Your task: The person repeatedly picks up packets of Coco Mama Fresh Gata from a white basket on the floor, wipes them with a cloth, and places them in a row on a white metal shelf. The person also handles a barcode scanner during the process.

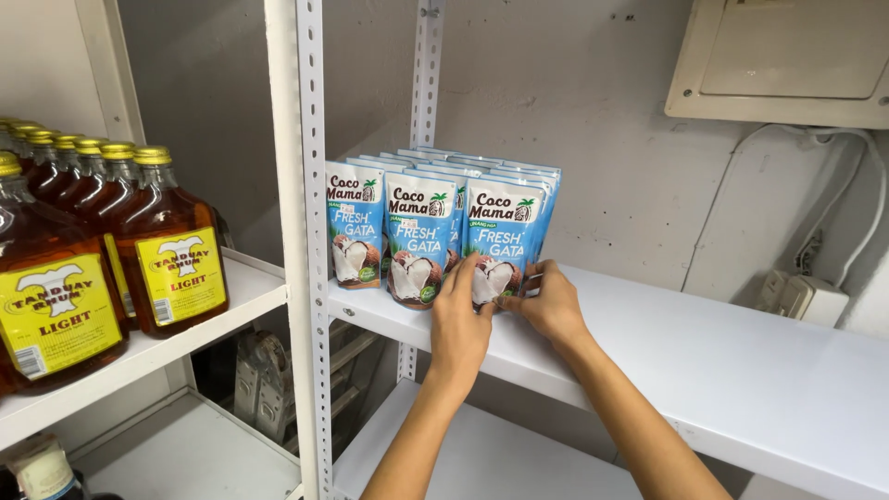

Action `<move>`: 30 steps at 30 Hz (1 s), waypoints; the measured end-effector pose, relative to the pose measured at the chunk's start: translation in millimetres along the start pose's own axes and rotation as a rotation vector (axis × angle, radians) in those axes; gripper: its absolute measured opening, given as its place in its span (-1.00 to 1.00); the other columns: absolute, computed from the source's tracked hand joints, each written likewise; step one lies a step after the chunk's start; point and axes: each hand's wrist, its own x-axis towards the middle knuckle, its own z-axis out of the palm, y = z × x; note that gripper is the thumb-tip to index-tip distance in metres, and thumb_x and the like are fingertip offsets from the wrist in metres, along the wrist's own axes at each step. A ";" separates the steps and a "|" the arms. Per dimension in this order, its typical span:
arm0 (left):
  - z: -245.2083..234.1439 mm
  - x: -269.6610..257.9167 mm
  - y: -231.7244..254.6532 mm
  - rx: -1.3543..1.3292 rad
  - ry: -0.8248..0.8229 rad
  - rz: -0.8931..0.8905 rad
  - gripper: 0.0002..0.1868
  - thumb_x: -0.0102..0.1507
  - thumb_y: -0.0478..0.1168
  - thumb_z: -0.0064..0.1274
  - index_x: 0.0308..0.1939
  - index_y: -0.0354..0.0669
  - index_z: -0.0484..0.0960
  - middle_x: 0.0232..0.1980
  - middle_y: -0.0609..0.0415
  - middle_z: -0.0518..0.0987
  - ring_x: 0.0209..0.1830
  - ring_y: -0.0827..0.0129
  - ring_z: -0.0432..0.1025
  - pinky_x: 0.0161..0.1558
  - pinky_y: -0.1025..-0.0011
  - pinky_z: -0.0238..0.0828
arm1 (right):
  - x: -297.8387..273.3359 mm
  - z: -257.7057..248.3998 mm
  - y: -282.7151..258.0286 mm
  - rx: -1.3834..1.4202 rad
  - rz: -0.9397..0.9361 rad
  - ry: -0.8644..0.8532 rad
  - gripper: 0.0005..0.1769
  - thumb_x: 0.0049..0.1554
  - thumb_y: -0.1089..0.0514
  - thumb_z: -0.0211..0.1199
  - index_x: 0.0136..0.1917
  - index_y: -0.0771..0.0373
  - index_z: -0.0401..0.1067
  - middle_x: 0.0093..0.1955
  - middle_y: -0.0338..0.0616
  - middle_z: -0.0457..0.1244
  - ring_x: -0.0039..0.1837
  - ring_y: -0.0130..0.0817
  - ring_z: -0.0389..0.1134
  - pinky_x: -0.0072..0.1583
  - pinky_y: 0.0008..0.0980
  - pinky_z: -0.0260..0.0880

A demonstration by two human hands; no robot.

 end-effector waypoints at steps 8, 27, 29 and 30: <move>-1.2 -0.4 5.4 0.068 0.030 -0.126 -0.25 0.01 -0.45 0.36 0.28 -0.40 0.44 0.21 -0.37 0.52 0.24 -0.20 0.43 0.19 0.13 0.40 | 1.3 0.5 2.2 -0.015 -0.121 0.148 -0.08 -0.28 0.06 0.68 0.24 0.38 0.29 0.17 0.09 0.23 -0.01 -0.13 0.43 0.01 -0.22 0.50; -2.0 -10.0 -6.7 0.172 0.008 -0.127 -0.28 -0.01 -0.38 0.41 0.20 -0.40 0.45 0.09 -0.38 0.56 0.10 -0.28 0.46 0.08 0.06 0.44 | -11.6 -0.6 8.6 -0.224 -0.263 0.076 -0.45 0.02 -0.03 0.54 0.00 0.44 0.40 -0.06 0.13 0.35 -0.05 -0.03 0.42 0.02 -0.15 0.43; -11.9 -24.0 1.2 0.039 0.022 -0.071 -0.34 0.14 -0.37 0.33 0.29 -0.38 0.42 0.16 -0.35 0.54 0.14 -0.22 0.47 0.14 0.11 0.44 | -49.7 -11.2 -18.1 -0.124 -0.622 0.364 -0.47 0.11 0.22 0.48 0.23 0.47 0.33 0.14 0.13 0.17 -0.06 -0.09 0.34 -0.06 -0.25 0.40; -24.0 -46.5 5.4 0.049 0.024 -0.093 -0.34 0.14 -0.37 0.33 0.29 -0.38 0.42 0.16 -0.35 0.54 0.14 -0.22 0.47 0.14 0.11 0.44 | -73.8 -11.8 -21.3 -0.122 -0.615 0.341 -0.47 0.11 0.22 0.48 0.23 0.47 0.33 0.14 0.13 0.17 -0.06 -0.09 0.34 -0.06 -0.25 0.40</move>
